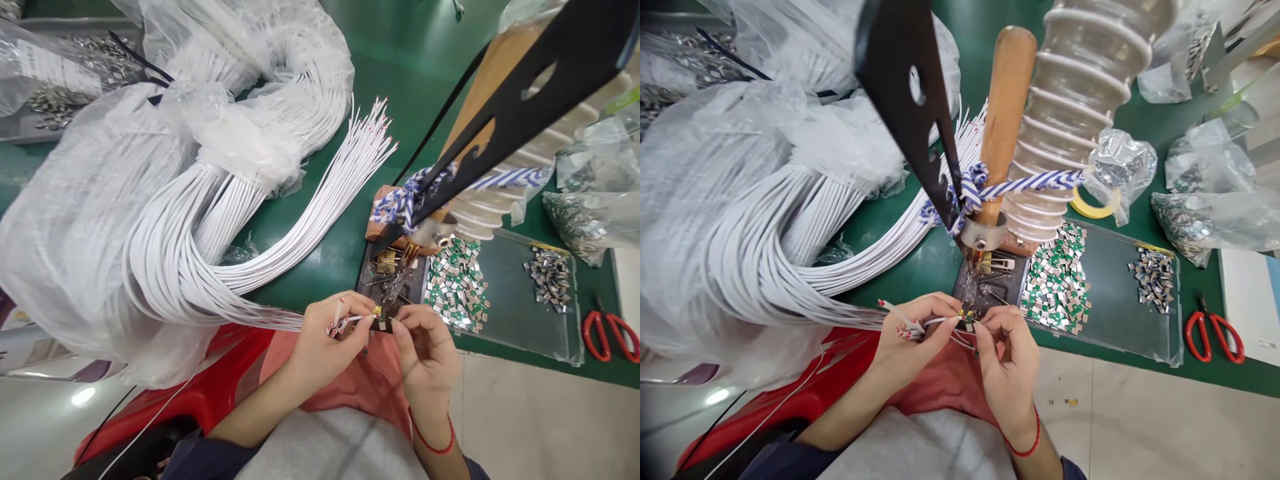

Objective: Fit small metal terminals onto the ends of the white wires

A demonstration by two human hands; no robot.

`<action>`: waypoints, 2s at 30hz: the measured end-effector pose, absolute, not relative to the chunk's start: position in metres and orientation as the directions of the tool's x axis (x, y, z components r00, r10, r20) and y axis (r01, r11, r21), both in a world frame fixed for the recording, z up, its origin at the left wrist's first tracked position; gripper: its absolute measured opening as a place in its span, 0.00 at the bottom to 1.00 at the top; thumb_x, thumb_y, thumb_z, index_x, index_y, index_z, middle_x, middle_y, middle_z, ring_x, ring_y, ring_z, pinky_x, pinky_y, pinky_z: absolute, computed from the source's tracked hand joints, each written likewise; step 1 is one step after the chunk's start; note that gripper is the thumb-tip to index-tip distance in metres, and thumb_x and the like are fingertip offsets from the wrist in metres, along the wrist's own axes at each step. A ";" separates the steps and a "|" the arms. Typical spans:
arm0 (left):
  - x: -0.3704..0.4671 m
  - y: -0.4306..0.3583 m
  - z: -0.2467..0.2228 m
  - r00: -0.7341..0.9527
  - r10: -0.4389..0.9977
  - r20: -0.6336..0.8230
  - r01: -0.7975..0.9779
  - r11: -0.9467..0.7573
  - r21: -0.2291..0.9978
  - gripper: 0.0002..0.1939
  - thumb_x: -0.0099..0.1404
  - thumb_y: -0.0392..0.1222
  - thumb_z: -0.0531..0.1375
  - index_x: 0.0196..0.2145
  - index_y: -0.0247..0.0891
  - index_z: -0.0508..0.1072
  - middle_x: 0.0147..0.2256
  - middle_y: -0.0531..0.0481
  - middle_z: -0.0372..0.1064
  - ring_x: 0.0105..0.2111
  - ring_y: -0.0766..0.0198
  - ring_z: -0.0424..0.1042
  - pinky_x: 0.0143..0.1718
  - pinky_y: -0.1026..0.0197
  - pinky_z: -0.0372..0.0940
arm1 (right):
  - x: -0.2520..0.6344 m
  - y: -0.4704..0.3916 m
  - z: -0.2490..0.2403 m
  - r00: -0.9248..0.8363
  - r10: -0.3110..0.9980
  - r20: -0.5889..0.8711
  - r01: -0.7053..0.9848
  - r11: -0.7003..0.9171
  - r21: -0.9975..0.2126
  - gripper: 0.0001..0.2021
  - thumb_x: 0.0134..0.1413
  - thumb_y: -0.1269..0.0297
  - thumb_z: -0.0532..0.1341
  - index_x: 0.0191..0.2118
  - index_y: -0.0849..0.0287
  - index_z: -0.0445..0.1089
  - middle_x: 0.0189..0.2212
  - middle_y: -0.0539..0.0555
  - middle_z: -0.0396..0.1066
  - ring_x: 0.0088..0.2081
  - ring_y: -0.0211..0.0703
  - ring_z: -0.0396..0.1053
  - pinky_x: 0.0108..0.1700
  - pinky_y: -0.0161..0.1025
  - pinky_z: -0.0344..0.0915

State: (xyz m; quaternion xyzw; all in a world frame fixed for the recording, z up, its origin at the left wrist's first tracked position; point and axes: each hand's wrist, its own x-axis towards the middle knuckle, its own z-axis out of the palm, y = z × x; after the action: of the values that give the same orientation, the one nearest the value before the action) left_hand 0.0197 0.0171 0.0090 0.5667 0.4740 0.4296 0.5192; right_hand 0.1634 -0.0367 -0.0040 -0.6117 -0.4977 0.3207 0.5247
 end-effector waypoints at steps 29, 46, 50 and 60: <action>0.019 0.021 0.017 0.173 0.981 0.092 0.085 -0.108 0.991 0.09 0.61 0.26 0.61 0.26 0.36 0.75 0.31 0.47 0.79 0.30 0.65 0.79 0.32 0.68 0.72 | 0.159 -0.030 0.000 0.266 0.950 0.165 0.265 0.093 -0.960 0.07 0.62 0.74 0.63 0.36 0.53 0.72 0.36 0.52 0.73 0.39 0.43 0.73 0.40 0.40 0.71; 0.015 0.014 0.000 0.212 0.977 -0.001 0.058 -0.012 0.998 0.08 0.61 0.28 0.62 0.27 0.36 0.77 0.31 0.48 0.80 0.30 0.64 0.79 0.34 0.66 0.72 | 0.165 -0.035 -0.005 0.183 0.982 0.043 0.319 -0.018 -0.947 0.04 0.62 0.71 0.62 0.40 0.54 0.71 0.28 0.47 0.69 0.25 0.37 0.64 0.25 0.33 0.60; 0.008 0.011 0.000 0.249 0.968 -0.019 0.055 0.006 0.998 0.07 0.63 0.30 0.64 0.29 0.37 0.80 0.35 0.47 0.79 0.33 0.64 0.79 0.35 0.66 0.71 | 0.168 -0.038 -0.005 0.171 0.984 0.046 0.360 -0.019 -0.933 0.06 0.63 0.72 0.62 0.40 0.52 0.73 0.32 0.49 0.73 0.33 0.41 0.70 0.33 0.35 0.65; -0.001 -0.001 -0.001 0.463 0.885 -0.044 0.091 0.002 0.996 0.09 0.69 0.34 0.61 0.33 0.35 0.81 0.41 0.46 0.69 0.41 0.61 0.74 0.44 0.64 0.67 | 0.177 -0.044 0.001 0.075 0.997 -0.015 0.163 -0.027 -0.986 0.08 0.64 0.72 0.62 0.40 0.50 0.75 0.36 0.49 0.75 0.39 0.42 0.71 0.40 0.37 0.67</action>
State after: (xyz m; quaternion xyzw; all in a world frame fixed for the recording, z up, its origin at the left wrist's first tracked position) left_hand -0.0011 -0.0009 -0.0006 0.6205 0.3933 0.3377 0.5885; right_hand 0.1768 -0.0438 0.0008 -0.5626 -0.5156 0.4436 0.4699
